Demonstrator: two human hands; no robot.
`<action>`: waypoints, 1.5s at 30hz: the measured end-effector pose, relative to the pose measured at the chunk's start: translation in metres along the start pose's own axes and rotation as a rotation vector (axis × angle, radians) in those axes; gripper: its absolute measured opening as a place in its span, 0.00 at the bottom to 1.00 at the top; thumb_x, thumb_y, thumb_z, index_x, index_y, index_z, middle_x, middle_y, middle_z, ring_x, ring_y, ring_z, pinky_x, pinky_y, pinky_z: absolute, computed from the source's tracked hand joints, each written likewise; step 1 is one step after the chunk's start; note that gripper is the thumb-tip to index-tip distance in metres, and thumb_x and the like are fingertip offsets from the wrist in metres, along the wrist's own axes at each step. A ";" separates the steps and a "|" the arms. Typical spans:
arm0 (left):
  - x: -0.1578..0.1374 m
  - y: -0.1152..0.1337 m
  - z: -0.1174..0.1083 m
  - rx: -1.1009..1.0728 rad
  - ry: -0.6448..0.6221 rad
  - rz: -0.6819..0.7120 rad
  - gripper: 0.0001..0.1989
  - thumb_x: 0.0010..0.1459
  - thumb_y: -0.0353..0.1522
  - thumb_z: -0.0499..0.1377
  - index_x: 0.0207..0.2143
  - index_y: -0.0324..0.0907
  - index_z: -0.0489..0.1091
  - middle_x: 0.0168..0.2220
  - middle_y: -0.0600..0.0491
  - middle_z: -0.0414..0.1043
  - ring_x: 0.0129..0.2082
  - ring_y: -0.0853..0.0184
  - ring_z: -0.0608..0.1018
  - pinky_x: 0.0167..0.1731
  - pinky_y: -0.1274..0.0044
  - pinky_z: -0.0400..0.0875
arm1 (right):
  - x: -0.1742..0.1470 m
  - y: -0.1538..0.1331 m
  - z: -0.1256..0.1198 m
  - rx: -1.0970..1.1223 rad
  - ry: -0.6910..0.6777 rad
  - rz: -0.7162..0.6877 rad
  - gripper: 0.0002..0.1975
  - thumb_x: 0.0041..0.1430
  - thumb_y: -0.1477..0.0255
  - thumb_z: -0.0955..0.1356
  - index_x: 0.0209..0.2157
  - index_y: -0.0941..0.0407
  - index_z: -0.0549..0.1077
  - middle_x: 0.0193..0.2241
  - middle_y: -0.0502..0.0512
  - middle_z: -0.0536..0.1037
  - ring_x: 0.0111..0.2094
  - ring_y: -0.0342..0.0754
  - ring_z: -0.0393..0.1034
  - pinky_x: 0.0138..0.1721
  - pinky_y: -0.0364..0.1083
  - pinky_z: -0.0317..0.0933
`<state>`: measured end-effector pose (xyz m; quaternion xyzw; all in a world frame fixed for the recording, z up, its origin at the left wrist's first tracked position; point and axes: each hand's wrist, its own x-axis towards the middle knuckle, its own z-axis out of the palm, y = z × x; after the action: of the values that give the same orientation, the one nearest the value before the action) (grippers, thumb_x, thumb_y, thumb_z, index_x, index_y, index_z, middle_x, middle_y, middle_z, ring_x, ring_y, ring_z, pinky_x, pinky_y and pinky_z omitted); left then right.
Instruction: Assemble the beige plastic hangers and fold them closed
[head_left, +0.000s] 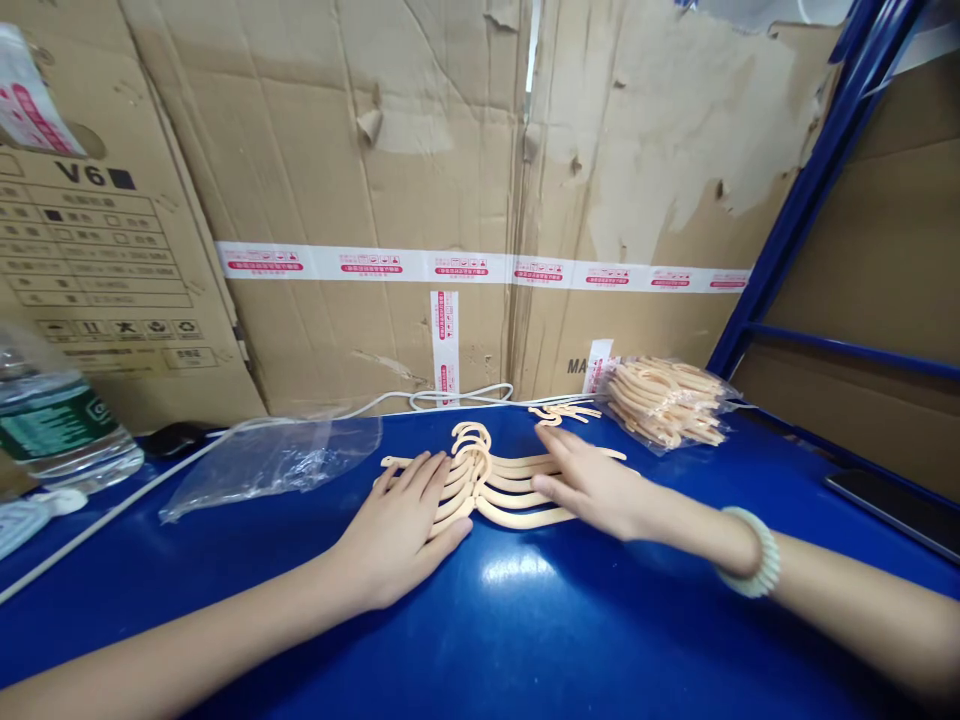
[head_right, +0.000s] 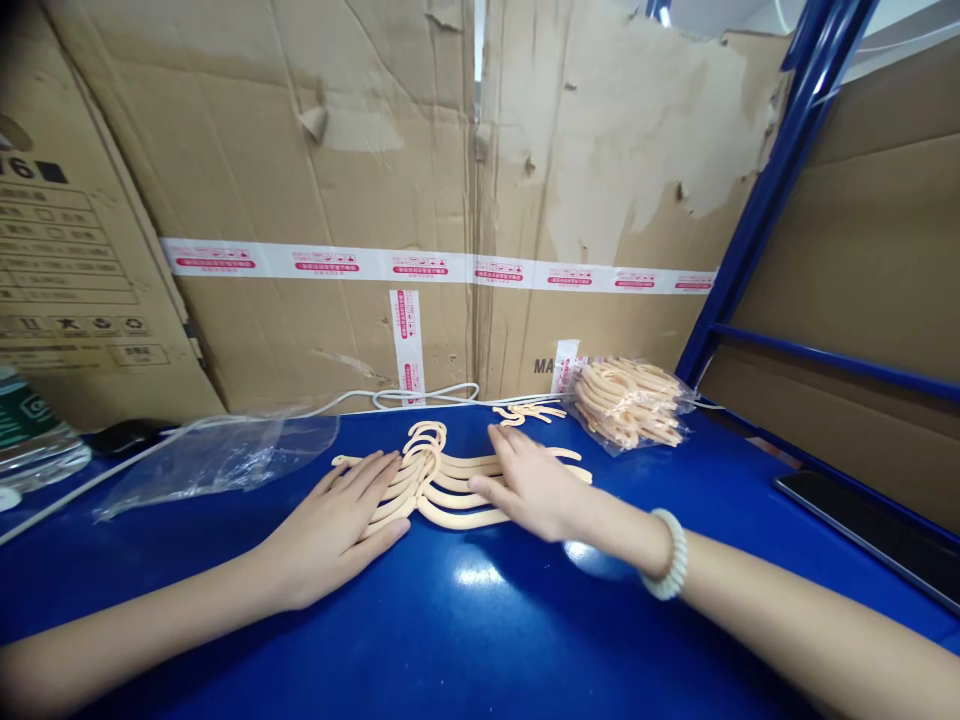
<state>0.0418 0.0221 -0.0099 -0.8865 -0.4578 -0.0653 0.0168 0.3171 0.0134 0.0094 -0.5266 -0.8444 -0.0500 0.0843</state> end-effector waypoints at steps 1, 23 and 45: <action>0.001 0.000 0.000 0.000 0.001 -0.007 0.39 0.64 0.52 0.43 0.66 0.32 0.52 0.67 0.40 0.51 0.67 0.48 0.55 0.62 0.53 0.53 | -0.006 -0.006 0.006 0.033 -0.008 -0.011 0.41 0.67 0.50 0.54 0.65 0.72 0.51 0.64 0.76 0.56 0.65 0.64 0.51 0.62 0.59 0.52; 0.028 -0.009 0.000 -0.066 0.099 -0.005 0.37 0.62 0.51 0.48 0.63 0.33 0.57 0.64 0.36 0.57 0.65 0.46 0.59 0.62 0.52 0.52 | 0.019 0.028 0.030 0.024 -0.020 -0.049 0.41 0.67 0.49 0.49 0.65 0.69 0.54 0.66 0.71 0.52 0.68 0.59 0.42 0.66 0.57 0.43; -0.044 -0.008 -0.018 -0.083 0.146 0.242 0.27 0.63 0.41 0.54 0.62 0.45 0.57 0.64 0.47 0.60 0.63 0.54 0.62 0.61 0.57 0.59 | 0.010 0.028 0.026 -0.068 0.269 -0.153 0.25 0.68 0.60 0.58 0.59 0.58 0.66 0.60 0.66 0.66 0.65 0.62 0.50 0.62 0.68 0.43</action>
<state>0.0082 -0.0109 0.0019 -0.9280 -0.3422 -0.1459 0.0213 0.3359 0.0388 -0.0139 -0.4518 -0.8610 -0.1547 0.1748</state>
